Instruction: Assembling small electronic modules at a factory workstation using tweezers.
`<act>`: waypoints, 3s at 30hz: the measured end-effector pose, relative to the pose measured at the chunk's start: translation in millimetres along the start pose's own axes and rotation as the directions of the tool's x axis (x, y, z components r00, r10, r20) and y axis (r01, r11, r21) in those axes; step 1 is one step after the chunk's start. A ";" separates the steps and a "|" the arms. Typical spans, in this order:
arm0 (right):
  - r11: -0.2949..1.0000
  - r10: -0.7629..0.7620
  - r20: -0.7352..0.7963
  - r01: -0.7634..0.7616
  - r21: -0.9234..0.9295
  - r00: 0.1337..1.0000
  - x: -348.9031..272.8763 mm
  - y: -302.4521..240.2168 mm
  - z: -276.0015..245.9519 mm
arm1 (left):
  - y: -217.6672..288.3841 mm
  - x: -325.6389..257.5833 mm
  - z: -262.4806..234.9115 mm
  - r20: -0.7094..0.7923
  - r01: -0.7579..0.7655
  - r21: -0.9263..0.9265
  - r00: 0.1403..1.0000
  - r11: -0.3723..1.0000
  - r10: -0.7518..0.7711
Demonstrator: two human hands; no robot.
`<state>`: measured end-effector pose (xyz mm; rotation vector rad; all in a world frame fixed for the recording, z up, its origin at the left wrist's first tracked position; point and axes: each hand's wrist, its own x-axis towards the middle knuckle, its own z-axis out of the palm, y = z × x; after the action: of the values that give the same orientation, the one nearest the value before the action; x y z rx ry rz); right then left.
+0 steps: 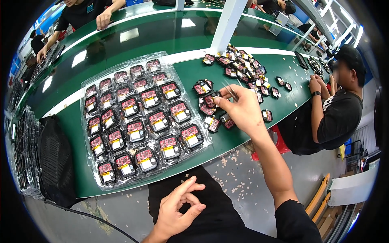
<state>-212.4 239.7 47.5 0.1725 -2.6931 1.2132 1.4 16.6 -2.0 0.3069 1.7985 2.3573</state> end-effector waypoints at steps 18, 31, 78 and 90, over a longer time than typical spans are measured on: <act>0.901 -0.073 -0.002 0.065 -0.429 0.997 40.7 28.9 -17.0 | -2.3 2.9 -2.4 -0.012 0.095 0.060 0.995 0.994 -0.095; 0.808 -0.206 0.120 0.238 -0.539 0.971 99.8 27.7 19.4 | -8.1 3.0 8.8 0.007 0.122 0.100 0.992 0.987 -0.123; 0.737 -0.626 0.343 0.675 -0.032 0.700 -167.4 -27.0 -1.8 | 3.8 1.3 10.6 -0.100 0.273 -0.007 0.957 0.962 -0.272; 0.800 -0.584 0.227 0.600 -0.001 0.779 -170.5 6.2 -11.8 | -2.9 22.9 29.7 -0.077 0.280 0.127 0.959 0.952 -0.272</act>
<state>-45.6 257.9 14.4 1.1117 -2.5181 0.9259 -13.1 50.7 4.2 -0.0008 1.8939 2.0768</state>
